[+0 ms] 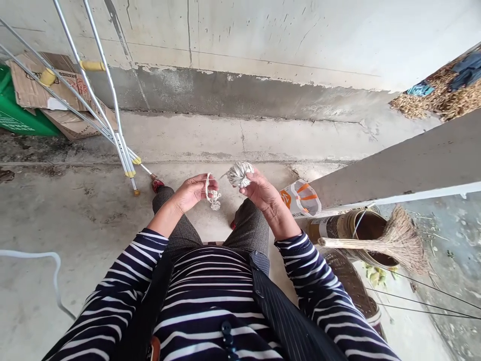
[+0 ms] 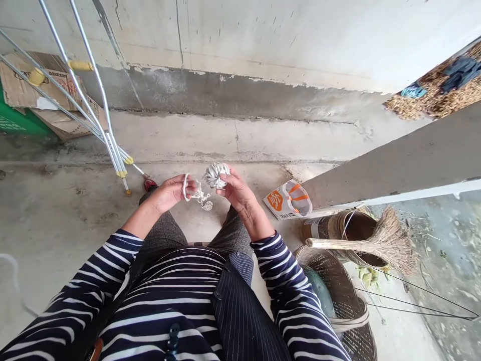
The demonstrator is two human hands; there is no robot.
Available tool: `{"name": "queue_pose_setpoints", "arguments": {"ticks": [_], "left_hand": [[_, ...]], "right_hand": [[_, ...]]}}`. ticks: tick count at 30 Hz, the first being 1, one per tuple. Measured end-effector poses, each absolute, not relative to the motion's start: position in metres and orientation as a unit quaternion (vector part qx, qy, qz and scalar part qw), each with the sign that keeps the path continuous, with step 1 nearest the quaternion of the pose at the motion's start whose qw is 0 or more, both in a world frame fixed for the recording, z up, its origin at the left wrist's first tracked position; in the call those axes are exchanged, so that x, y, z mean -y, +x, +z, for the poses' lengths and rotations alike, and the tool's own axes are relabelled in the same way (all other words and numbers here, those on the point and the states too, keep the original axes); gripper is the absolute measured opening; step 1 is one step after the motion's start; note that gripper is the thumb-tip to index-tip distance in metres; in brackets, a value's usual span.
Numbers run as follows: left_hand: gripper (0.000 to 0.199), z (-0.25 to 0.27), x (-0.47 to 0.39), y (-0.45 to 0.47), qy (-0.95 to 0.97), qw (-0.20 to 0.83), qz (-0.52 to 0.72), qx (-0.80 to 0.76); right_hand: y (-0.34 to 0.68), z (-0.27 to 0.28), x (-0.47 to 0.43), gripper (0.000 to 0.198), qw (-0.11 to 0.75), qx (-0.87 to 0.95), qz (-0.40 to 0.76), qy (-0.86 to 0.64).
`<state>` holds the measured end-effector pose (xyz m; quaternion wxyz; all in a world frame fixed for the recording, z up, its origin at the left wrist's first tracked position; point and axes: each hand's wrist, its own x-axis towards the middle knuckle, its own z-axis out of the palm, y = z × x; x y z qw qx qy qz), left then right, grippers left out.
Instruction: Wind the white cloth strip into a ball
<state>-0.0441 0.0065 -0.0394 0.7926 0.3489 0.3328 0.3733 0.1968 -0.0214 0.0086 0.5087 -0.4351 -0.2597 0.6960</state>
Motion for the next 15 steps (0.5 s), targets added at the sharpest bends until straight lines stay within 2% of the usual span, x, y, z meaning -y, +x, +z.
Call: {"name": "queue_pose_setpoints", "arguments": {"ticks": [10, 15], "left_hand": [[0.069, -0.022, 0.0, -0.027, 0.505, 0.691, 0.345, -0.385], [0.079, -0.02, 0.002, -0.014, 0.645, 0.54, 0.304, -0.447]], "right_hand": [[0.174, -0.032, 0.031, 0.058, 0.508, 0.236, 0.666, -0.493], [0.154, -0.044, 0.03, 0.069, 0.499, 0.232, 0.679, -0.486]]}}
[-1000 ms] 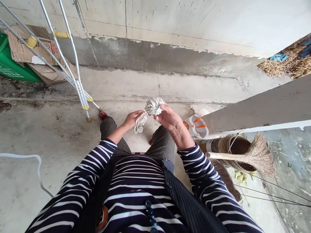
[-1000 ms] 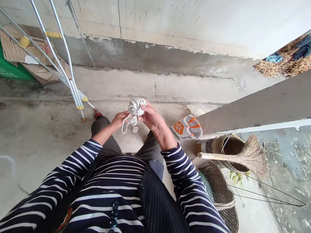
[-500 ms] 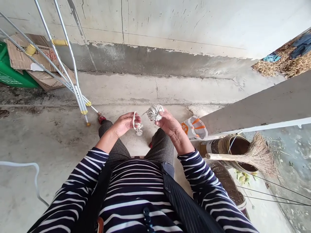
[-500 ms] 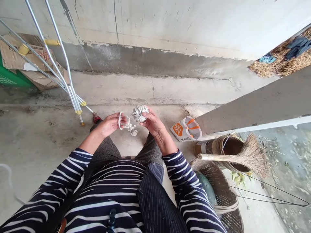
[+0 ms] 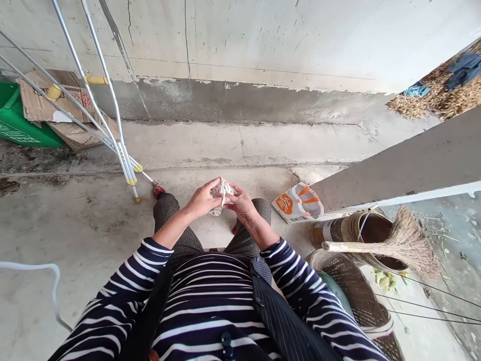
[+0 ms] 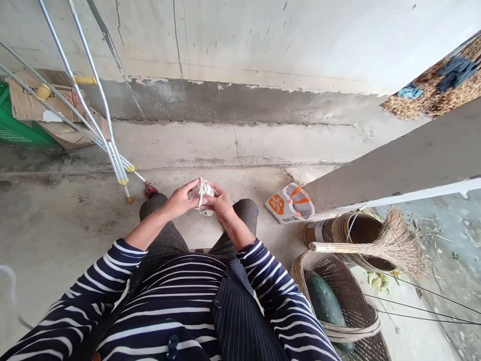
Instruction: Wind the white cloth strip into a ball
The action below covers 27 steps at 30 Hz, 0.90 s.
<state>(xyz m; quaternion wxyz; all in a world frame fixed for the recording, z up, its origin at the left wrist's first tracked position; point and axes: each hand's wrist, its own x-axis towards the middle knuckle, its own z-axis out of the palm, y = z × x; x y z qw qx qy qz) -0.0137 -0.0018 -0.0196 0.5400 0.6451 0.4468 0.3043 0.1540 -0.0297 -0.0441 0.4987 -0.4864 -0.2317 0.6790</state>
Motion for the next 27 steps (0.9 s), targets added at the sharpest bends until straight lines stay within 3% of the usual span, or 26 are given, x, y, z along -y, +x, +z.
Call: {"name": "queue_pose_setpoints", "arguments": {"ticks": [8, 13, 16, 19, 23, 27], "left_hand": [[0.081, -0.015, 0.006, -0.016, 0.7, 0.466, 0.225, -0.493], [0.065, -0.013, 0.006, -0.019, 0.727, 0.403, 0.251, -0.496], [0.058, -0.009, 0.004, -0.022, 0.731, 0.39, 0.25, -0.5], [0.06, -0.004, 0.0, -0.03, 0.693, 0.437, 0.246, -0.518], [0.065, 0.004, -0.008, -0.044, 0.55, 0.609, 0.299, -0.487], [0.063, 0.014, -0.013, -0.05, 0.478, 0.66, 0.366, -0.449]], "right_hand": [[0.153, -0.041, 0.036, 0.067, 0.468, 0.23, 0.722, -0.454], [0.159, -0.036, 0.043, 0.063, 0.473, 0.255, 0.712, -0.452], [0.161, -0.044, 0.045, 0.076, 0.463, 0.332, 0.661, -0.489], [0.167, -0.06, 0.038, 0.081, 0.449, 0.405, 0.589, -0.536], [0.184, -0.078, 0.026, 0.059, 0.452, 0.419, 0.532, -0.581], [0.188, -0.074, 0.022, 0.047, 0.433, 0.462, 0.488, -0.601]]}}
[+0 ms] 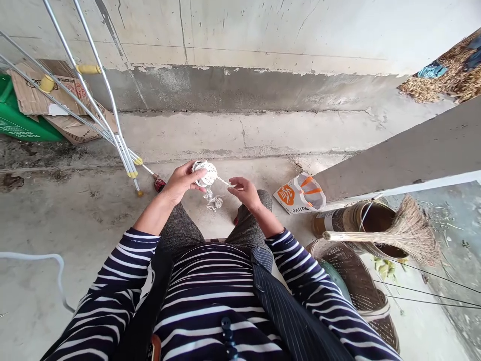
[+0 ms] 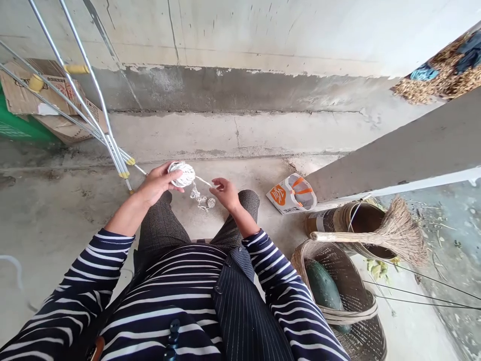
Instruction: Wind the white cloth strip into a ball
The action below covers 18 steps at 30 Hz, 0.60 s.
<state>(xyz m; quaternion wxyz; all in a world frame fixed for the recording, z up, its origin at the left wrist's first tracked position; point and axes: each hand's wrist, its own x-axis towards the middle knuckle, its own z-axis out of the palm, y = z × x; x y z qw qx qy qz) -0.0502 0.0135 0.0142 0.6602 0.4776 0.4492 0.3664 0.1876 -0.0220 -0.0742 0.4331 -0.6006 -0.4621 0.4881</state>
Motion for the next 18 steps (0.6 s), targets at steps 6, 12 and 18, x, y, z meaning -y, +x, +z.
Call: {"name": "queue_pose_setpoints", "arguments": {"ticks": [6, 12, 18], "left_hand": [[0.063, 0.015, -0.017, -0.031, 0.542, 0.604, 0.358, -0.463], [0.065, 0.013, -0.022, -0.017, 0.659, 0.497, 0.331, -0.457], [0.065, -0.013, -0.038, -0.033, 0.623, 0.532, 0.338, -0.463]], "right_hand": [[0.159, -0.025, 0.021, 0.091, 0.441, 0.57, 0.502, -0.478], [0.151, -0.005, 0.005, 0.077, 0.473, 0.574, 0.486, -0.459], [0.167, 0.01, 0.003, 0.067, 0.483, 0.417, 0.648, -0.416]]}}
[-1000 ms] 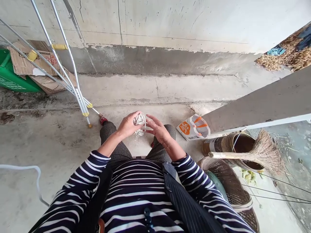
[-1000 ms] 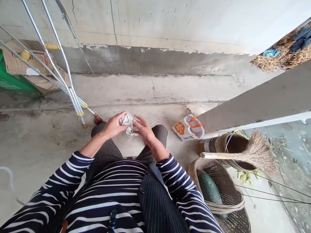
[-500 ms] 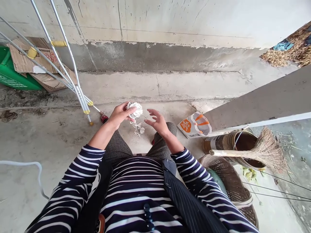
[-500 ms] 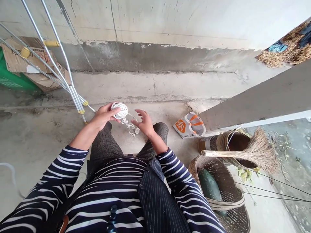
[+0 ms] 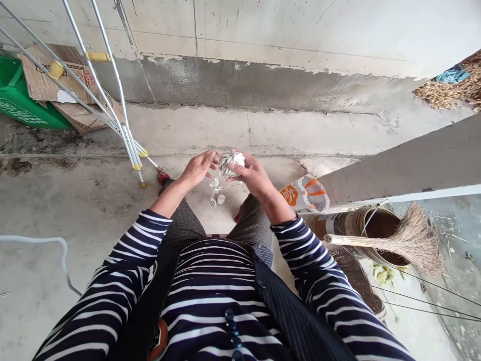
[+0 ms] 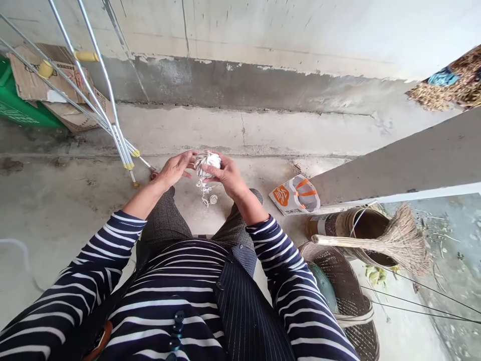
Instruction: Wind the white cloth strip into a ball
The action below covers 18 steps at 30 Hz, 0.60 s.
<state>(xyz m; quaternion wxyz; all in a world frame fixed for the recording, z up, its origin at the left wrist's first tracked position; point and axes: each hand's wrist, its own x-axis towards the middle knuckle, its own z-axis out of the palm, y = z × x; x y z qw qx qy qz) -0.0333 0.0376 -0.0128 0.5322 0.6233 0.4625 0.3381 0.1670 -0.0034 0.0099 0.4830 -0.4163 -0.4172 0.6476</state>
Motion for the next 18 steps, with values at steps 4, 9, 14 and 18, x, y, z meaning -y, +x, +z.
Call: {"name": "queue_pose_setpoints", "arguments": {"ticks": [4, 9, 14, 18], "left_hand": [[0.057, -0.035, -0.042, -0.029, 0.626, 0.545, 0.36, -0.425], [0.042, -0.043, -0.045, -0.01, 0.66, 0.542, 0.317, -0.412], [0.025, -0.057, -0.049, -0.006, 0.653, 0.527, 0.263, -0.476], [0.032, -0.065, -0.045, -0.014, 0.63, 0.544, 0.291, -0.471]], "right_hand": [[0.175, 0.017, 0.004, 0.054, 0.481, 0.363, 0.69, -0.401], [0.18, 0.02, 0.002, 0.049, 0.489, 0.332, 0.703, -0.396], [0.191, 0.029, 0.003, 0.052, 0.475, 0.365, 0.708, -0.375], [0.203, 0.035, 0.007, 0.056, 0.493, 0.353, 0.694, -0.388]]}}
